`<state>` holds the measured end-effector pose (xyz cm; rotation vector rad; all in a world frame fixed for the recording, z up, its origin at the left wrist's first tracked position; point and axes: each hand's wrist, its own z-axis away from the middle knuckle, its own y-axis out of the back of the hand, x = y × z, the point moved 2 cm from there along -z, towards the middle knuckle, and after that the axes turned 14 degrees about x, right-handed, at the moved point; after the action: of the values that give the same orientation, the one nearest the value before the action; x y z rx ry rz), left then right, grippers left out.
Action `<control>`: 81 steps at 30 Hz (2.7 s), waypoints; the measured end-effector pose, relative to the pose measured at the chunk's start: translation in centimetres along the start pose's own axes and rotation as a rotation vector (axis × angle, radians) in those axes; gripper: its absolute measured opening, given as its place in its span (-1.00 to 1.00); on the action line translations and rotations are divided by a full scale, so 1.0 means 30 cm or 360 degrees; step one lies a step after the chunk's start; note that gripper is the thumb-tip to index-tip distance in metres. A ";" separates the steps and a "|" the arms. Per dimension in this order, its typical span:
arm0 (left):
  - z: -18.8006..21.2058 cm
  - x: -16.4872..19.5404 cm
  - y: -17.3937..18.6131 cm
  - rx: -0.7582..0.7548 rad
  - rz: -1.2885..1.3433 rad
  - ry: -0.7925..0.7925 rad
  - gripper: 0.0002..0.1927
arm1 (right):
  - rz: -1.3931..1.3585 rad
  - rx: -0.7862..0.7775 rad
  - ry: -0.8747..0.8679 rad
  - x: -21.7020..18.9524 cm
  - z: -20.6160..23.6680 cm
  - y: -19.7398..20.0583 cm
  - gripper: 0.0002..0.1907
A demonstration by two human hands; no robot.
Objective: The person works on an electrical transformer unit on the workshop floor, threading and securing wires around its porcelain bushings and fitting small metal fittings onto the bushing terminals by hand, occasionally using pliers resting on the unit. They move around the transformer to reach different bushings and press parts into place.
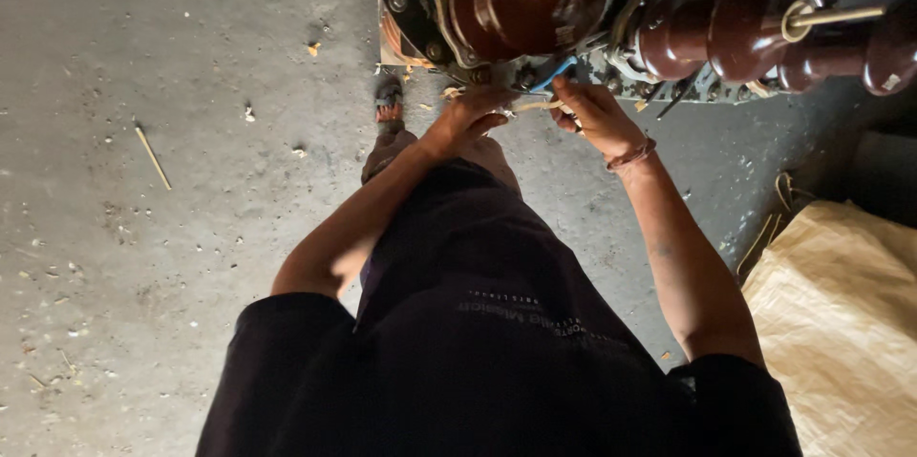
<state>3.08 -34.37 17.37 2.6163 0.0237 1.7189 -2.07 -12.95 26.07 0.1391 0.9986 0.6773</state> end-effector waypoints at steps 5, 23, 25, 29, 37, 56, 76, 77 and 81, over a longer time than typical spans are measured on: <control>-0.017 -0.025 -0.026 -0.0028 0.0025 -0.0230 -0.66 | 0.0555 0.0087 0.0142 -0.014 0.002 -0.008 -0.33; -0.028 0.009 -0.019 0.0240 -0.0095 -0.0071 -0.67 | 0.2543 0.0192 0.0813 -0.424 0.036 0.119 -0.35; -0.028 -0.004 -0.032 0.0189 -0.0108 -0.0057 -0.62 | 0.2549 0.0282 0.0929 -0.437 0.038 0.114 -0.39; -0.022 -0.009 -0.041 0.0198 -0.0195 -0.0070 -0.64 | 0.2630 0.0412 0.1037 -0.455 0.049 0.145 -0.39; 0.047 0.032 -0.022 0.0333 -0.0139 -0.0119 -0.21 | 0.2261 0.0191 0.0878 -0.557 0.202 0.111 -0.65; 0.345 -0.091 -0.110 0.1119 0.0367 0.0586 -0.72 | 0.0154 0.0712 0.1487 0.824 -0.186 -0.227 -0.22; 0.329 -0.588 -0.017 0.1137 0.0454 -0.0544 -0.73 | -0.0899 0.0775 0.1297 1.178 -0.974 -0.711 -0.38; 0.329 -0.612 -0.019 0.1107 0.0483 -0.0609 -0.74 | -0.0805 0.1031 0.1378 1.179 -0.980 -0.684 -0.37; 0.347 -0.701 -0.040 0.1029 0.0586 -0.0840 -0.78 | -0.0228 0.1646 0.1775 1.133 -0.916 -0.526 -0.30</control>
<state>4.28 -33.58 -6.07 3.6838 0.1163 1.1488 -4.98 -10.80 -20.27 0.6244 2.3531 -0.0262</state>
